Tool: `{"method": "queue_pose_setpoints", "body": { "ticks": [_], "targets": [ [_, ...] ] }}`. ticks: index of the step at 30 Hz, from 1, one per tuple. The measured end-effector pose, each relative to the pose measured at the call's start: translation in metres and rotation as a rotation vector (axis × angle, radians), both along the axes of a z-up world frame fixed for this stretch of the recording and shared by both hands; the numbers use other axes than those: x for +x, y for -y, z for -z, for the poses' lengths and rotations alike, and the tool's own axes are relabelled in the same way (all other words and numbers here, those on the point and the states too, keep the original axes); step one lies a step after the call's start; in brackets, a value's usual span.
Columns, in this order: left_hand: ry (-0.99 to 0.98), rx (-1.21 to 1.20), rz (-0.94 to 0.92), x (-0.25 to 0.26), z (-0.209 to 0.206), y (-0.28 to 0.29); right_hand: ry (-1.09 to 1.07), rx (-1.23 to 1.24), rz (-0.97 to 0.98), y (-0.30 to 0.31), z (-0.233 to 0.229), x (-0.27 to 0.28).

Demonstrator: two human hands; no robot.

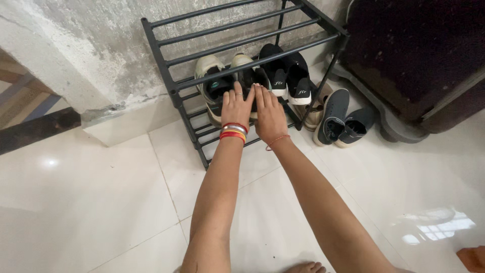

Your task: The person removes laces from a dark gray sneaker, places it on the floor, then retrieves a second dark gray sneaker from a shoe rack and repeats the un-lacing process. The person then retrieves a pair of light-colored sneakers from the rack and begins un-lacing them as well.

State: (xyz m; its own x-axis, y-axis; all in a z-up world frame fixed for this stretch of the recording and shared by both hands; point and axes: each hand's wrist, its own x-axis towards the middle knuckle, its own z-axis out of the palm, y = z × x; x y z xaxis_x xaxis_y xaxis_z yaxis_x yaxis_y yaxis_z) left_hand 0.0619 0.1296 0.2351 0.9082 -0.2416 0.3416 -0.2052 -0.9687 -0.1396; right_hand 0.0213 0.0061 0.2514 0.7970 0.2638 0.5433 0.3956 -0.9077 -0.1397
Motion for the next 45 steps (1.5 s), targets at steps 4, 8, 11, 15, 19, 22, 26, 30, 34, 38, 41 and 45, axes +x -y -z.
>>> {"method": "queue_pose_setpoints", "body": {
  "ticks": [4,8,11,15,19,22,26,30,34,38,41,45],
  "targets": [
    [0.124,0.033,-0.041,0.006,0.008,0.004,-0.088,-0.117,-0.026,0.015,-0.008,0.006],
    [0.223,0.042,-0.086,0.013,0.018,0.010,-0.064,-0.004,-0.052,0.008,-0.006,0.006],
    [0.199,0.036,-0.126,0.013,0.023,0.013,-0.044,0.008,-0.039,0.006,0.002,0.008],
    [0.163,0.051,-0.242,0.006,0.018,0.017,-0.014,0.070,-0.094,0.009,0.004,0.015],
    [0.159,0.097,-0.251,0.002,0.016,0.019,-0.064,0.141,-0.127,0.013,0.009,0.016],
    [0.079,0.105,-0.227,0.002,0.012,0.012,-0.097,0.155,-0.143,0.016,0.009,0.015],
    [0.029,0.145,-0.220,-0.004,0.010,0.008,-0.109,0.210,-0.174,0.019,0.011,0.009],
    [0.096,0.132,-0.203,-0.014,0.012,0.009,-0.031,0.213,-0.194,0.024,0.015,0.005],
    [0.138,0.256,-0.194,-0.030,0.016,0.012,-0.012,0.177,-0.184,0.028,0.018,0.000],
    [0.103,0.294,-0.186,-0.038,0.018,0.018,-0.021,0.169,-0.197,0.033,0.022,-0.002],
    [0.122,0.319,-0.173,-0.043,0.020,0.026,-0.014,0.139,-0.201,0.036,0.025,-0.002],
    [0.148,0.279,-0.156,-0.052,0.023,0.035,0.042,0.128,-0.236,0.045,0.033,-0.004]
  ]
}}
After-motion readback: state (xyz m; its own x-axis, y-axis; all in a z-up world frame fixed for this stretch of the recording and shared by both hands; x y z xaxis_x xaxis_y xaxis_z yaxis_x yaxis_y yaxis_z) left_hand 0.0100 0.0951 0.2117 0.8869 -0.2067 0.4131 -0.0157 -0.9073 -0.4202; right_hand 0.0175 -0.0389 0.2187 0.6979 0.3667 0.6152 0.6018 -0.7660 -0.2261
